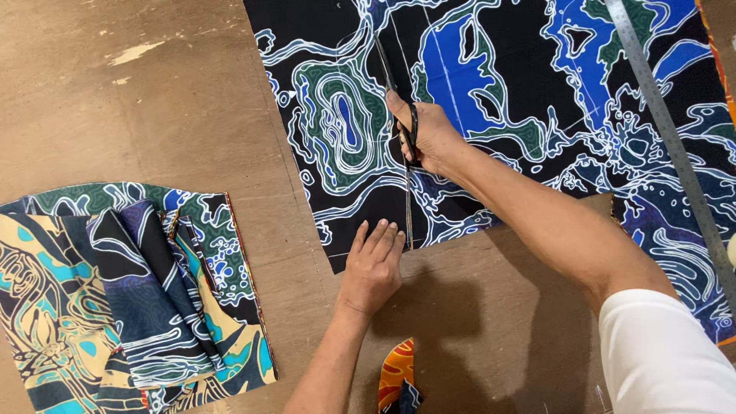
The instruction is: The person lays out a patterned fabric on a wooden table, aligns it, and uses scissors to cut along marked lines. The person repeatedly adjusts the fabric and cuts multiple sections, then folds the cut pieces and sets them aside.
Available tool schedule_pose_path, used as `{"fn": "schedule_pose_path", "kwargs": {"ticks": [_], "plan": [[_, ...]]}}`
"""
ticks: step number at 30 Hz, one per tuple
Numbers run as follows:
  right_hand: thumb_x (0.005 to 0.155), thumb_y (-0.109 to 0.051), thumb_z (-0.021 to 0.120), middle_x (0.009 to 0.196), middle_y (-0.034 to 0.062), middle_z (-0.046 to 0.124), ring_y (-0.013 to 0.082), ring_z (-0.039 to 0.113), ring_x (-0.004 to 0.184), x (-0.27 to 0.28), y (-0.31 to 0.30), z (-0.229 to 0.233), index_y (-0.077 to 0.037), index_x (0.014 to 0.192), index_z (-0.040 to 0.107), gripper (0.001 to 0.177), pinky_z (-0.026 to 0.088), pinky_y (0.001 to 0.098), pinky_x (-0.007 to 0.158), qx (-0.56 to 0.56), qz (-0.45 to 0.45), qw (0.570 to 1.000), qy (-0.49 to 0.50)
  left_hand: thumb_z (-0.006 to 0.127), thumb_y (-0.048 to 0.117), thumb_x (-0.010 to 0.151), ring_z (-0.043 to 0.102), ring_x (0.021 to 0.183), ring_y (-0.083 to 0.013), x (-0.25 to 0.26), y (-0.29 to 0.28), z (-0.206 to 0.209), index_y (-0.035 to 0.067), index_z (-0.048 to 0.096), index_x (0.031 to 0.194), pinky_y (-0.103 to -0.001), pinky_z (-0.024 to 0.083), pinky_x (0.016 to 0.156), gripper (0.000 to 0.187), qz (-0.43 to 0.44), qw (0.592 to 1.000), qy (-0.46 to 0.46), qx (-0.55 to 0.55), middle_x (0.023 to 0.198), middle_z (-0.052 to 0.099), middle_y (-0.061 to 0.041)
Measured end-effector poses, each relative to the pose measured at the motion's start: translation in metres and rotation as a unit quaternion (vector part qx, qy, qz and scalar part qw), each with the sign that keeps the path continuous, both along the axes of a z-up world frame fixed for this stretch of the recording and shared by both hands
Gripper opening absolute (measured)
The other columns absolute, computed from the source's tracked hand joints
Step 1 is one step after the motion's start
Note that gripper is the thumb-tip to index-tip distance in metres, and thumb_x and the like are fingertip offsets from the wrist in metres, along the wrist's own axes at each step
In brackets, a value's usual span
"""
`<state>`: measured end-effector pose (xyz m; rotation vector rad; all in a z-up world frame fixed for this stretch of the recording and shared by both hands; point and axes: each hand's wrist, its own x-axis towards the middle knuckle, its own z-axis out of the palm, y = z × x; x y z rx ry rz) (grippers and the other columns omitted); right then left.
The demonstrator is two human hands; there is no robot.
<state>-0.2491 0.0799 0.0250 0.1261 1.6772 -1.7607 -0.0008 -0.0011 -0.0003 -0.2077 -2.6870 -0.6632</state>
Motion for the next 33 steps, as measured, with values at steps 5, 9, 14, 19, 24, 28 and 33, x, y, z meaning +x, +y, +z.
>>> {"fn": "schedule_pose_path", "kwargs": {"ticks": [5,9,14,19,24,28,33], "plan": [[0.08,-0.066,0.073,0.053,-0.002,0.045,0.0095,0.047,0.037,-0.013,-0.004,-0.005,-0.015,0.067,0.046,0.059,0.038,0.0245,0.031,0.022,-0.003,1.0,-0.006,0.063,0.0,0.086,0.063,0.127,-0.027,0.0,0.001,0.0,0.001,0.074,0.115,-0.052,0.042,0.115,0.03,0.003,1.0,-0.006,-0.001,0.125,0.071,-0.013],[0.08,-0.063,0.075,0.056,-0.0007,0.047,0.0098,0.048,0.039,-0.014,-0.004,-0.005,-0.014,0.069,0.049,0.057,0.039,0.0245,0.032,0.012,0.008,1.0,0.009,0.062,-0.001,0.084,0.063,0.127,-0.0264,0.0,0.0,0.001,0.001,0.074,0.115,-0.052,0.042,0.115,0.033,0.0,1.0,-0.016,-0.009,0.126,0.071,-0.013],[0.08,-0.066,0.073,0.057,-0.0006,0.047,0.0093,0.048,0.04,-0.022,0.005,-0.003,-0.013,0.07,0.05,0.058,0.038,0.0235,0.032,0.013,0.025,1.0,-0.004,0.063,-0.001,0.085,0.062,0.129,-0.0251,0.0,0.002,-0.002,0.003,0.073,0.117,-0.051,0.039,0.117,0.034,0.004,0.999,-0.037,-0.019,0.128,0.07,-0.012],[0.079,-0.07,0.071,0.057,-0.0018,0.048,0.0087,0.047,0.039,-0.055,0.009,0.009,-0.012,0.069,0.052,0.062,0.041,0.0234,0.034,0.091,0.058,0.994,0.001,0.064,-0.002,0.082,0.06,0.131,-0.0248,0.001,0.001,-0.003,0.003,0.073,0.118,-0.051,0.039,0.118,0.038,-0.001,0.999,-0.05,-0.021,0.13,0.069,-0.011],[0.077,-0.072,0.071,0.056,0.0007,0.05,0.009,0.048,0.039,-0.08,0.012,0.014,-0.008,0.071,0.057,0.065,0.044,0.0232,0.035,0.1,0.104,0.989,0.032,0.065,-0.001,0.082,0.059,0.131,-0.0249,0.001,0.001,-0.001,0.003,0.071,0.12,-0.051,0.039,0.118,0.038,-0.003,0.998,-0.053,-0.02,0.13,0.068,-0.011],[0.077,-0.069,0.074,0.054,0.0008,0.049,0.0088,0.049,0.038,-0.086,0.014,0.009,-0.007,0.072,0.057,0.064,0.044,0.0228,0.034,0.098,0.108,0.988,0.049,0.065,-0.002,0.082,0.059,0.132,-0.0261,0.0,0.001,-0.001,0.002,0.071,0.121,-0.052,0.04,0.117,0.039,-0.007,0.999,-0.033,-0.004,0.131,0.066,-0.011],[0.079,-0.065,0.077,0.054,0.0018,0.05,0.0085,0.048,0.039,-0.087,0.02,0.006,-0.007,0.071,0.057,0.062,0.04,0.022,0.034,0.065,0.12,0.988,0.074,0.065,-0.001,0.083,0.059,0.131,-0.027,0.001,0.0,-0.001,0.002,0.07,0.121,-0.053,0.041,0.117,0.038,-0.009,1.0,-0.029,-0.002,0.131,0.066,-0.012]]}}
